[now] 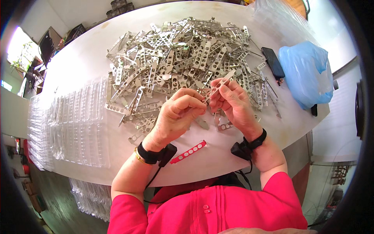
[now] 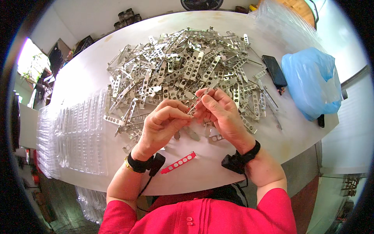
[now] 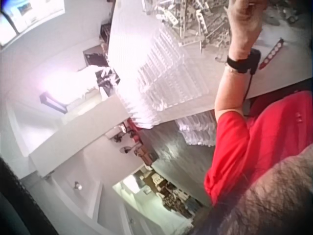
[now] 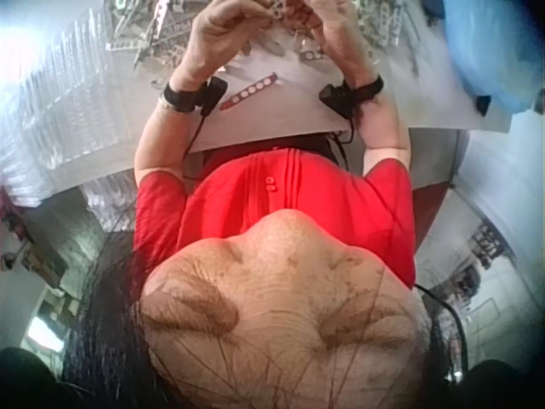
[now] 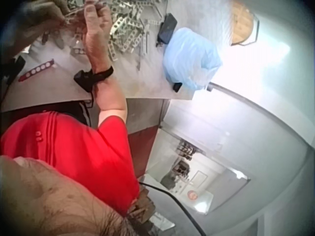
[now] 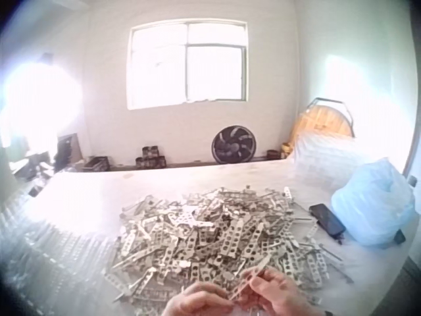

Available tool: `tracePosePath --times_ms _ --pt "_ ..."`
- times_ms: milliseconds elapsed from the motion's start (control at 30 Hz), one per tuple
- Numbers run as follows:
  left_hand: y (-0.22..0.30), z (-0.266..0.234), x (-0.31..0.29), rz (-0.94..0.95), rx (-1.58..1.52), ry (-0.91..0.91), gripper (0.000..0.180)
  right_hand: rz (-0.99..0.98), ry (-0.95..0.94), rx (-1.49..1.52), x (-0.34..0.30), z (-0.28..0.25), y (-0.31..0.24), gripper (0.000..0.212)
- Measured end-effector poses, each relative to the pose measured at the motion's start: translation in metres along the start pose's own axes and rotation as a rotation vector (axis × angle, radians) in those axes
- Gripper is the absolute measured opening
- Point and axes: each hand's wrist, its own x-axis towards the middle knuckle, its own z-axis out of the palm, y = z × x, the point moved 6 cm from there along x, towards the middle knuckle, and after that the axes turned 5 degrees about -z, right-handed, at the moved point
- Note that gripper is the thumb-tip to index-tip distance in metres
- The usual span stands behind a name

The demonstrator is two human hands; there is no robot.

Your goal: Sorting small metal components and placing them into a plastic bag.

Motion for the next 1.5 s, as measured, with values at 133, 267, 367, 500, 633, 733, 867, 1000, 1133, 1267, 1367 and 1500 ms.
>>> tracePosePath --times_ms 133,267,367,500,633,733,867,1000,1133,1267,1367,1500 --pt "0.001 0.003 -0.002 0.064 0.164 0.024 0.011 -0.009 0.051 -0.132 -0.002 -0.001 0.004 0.029" --pt "-0.001 0.008 0.001 0.033 0.225 0.026 0.024 -0.024 0.092 -0.217 -0.001 -0.003 0.001 0.028" --pt "-0.004 0.003 0.0 -0.203 0.194 0.121 0.026 -0.02 0.141 -0.218 0.0 -0.006 -0.001 0.028" --pt "-0.008 0.006 -0.007 -0.349 0.477 -0.173 0.013 -0.071 0.151 -0.168 0.004 -0.009 -0.009 0.026" --pt "-0.01 0.037 -0.025 -0.49 0.756 -0.64 0.027 -0.079 0.152 -0.184 0.002 -0.009 -0.007 0.027" --pt "-0.018 0.046 -0.031 -0.453 0.853 -0.677 0.033 -0.078 0.151 -0.154 0.0 -0.009 -0.006 0.027" --pt "-0.016 0.045 -0.032 -0.3 0.856 -0.62 0.027 -0.064 0.13 -0.153 0.0 -0.006 -0.008 0.026" --pt "-0.009 0.035 -0.016 -0.273 0.558 -0.448 0.018 -0.055 0.138 -0.177 0.0 -0.006 -0.007 0.027" --pt "-0.016 0.006 -0.001 -0.628 -0.159 -0.041 0.01 -0.042 0.158 -0.227 -0.001 -0.006 -0.011 0.027" --pt "-0.026 -0.014 0.002 -0.504 -0.491 0.227 0.009 -0.04 0.176 -0.278 -0.002 -0.007 -0.012 0.026" --pt "-0.032 -0.022 0.001 -0.451 -0.645 0.331 0.008 -0.079 0.19 -0.318 -0.003 -0.004 -0.015 0.026" --pt "-0.043 -0.033 -0.001 -0.338 -0.72 0.425 0.01 -0.022 0.132 -0.368 -0.001 -0.005 -0.006 0.027"
